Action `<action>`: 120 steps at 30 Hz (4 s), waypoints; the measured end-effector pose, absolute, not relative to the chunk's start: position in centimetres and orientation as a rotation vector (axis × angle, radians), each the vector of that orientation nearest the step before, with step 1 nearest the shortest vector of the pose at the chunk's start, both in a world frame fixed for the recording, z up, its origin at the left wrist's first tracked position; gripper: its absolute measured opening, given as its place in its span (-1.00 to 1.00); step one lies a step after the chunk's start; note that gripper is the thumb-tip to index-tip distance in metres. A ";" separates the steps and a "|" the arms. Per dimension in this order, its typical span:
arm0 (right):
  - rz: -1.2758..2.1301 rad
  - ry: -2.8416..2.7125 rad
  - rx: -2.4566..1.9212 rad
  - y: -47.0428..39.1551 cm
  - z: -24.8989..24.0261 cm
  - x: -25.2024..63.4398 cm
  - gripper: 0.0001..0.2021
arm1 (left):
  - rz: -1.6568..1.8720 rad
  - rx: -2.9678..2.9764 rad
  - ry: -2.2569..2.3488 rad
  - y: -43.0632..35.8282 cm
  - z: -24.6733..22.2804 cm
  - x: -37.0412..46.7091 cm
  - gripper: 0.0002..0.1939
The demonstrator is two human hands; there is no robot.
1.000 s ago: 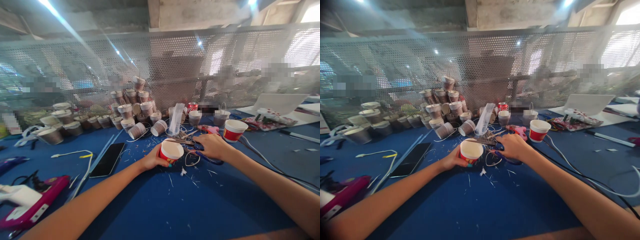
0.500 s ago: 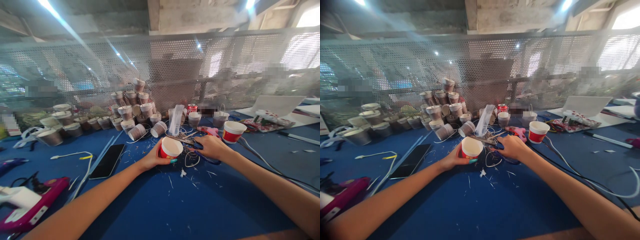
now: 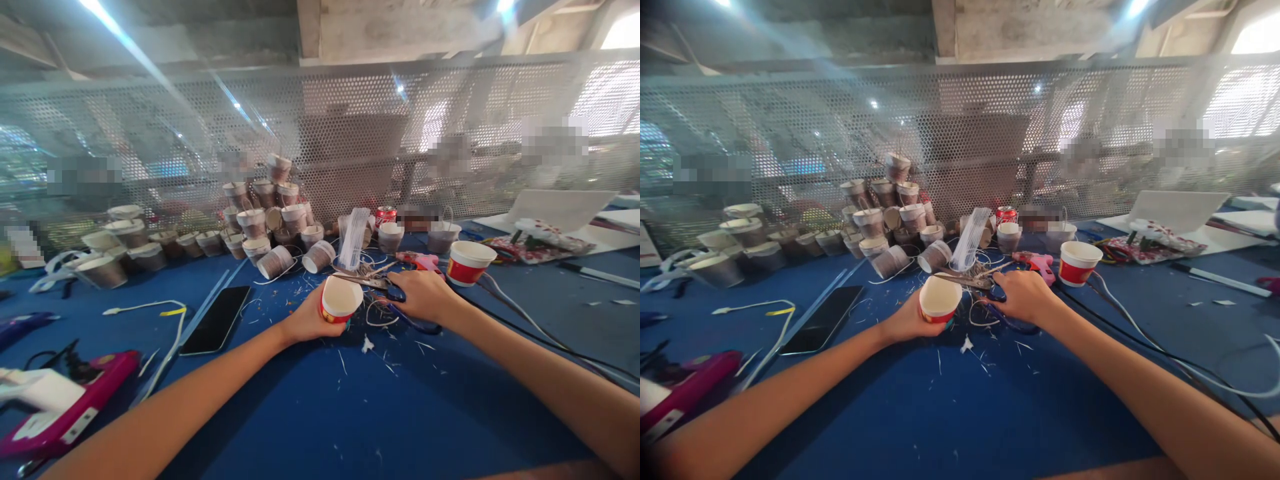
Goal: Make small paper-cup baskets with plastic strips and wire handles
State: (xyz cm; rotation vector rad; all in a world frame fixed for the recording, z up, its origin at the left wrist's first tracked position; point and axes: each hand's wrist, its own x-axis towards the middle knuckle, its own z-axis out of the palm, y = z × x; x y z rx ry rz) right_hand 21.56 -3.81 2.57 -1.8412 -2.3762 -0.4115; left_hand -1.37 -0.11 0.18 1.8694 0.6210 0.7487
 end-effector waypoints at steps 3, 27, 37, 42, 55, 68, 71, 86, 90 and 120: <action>-0.400 -2.388 -1.862 -3.8 2.7 21.6 -0.48 | 0.746 1.859 0.631 -0.1 0.3 -1.3 -0.42; -0.314 -2.442 -1.758 -3.6 2.7 22.2 -0.46 | 0.791 1.838 0.565 0.1 0.0 -1.3 -0.29; -0.338 -2.425 -1.758 -3.5 2.8 22.4 -0.47 | 0.741 1.752 0.578 0.4 -0.1 -1.6 -0.31; -0.383 -2.426 -1.787 -3.5 3.0 22.4 -0.47 | 0.759 1.747 0.601 0.6 -0.2 -1.7 -0.26; -0.435 -2.389 -1.837 -4.0 2.8 21.5 -0.45 | 0.767 1.895 0.601 0.3 -0.6 -1.4 -0.32; -0.416 -2.406 -1.925 -3.7 2.9 21.6 -0.46 | 0.708 1.732 0.610 0.4 -0.5 -1.6 -0.24; -0.377 -2.334 -1.914 -3.5 2.9 21.8 -0.47 | 0.719 1.682 0.604 0.5 -0.3 -1.8 -0.20; -0.371 -2.442 -1.818 -3.5 2.9 22.3 -0.47 | 0.752 1.746 0.488 0.4 0.1 -1.3 -0.27; -0.378 -2.467 -1.794 -3.7 3.0 22.1 -0.49 | 0.740 1.765 0.486 0.3 0.1 -1.3 -0.31; -0.305 -2.425 -1.785 -3.0 2.9 23.1 -0.44 | 0.854 1.484 0.533 0.6 -0.1 -1.5 -0.25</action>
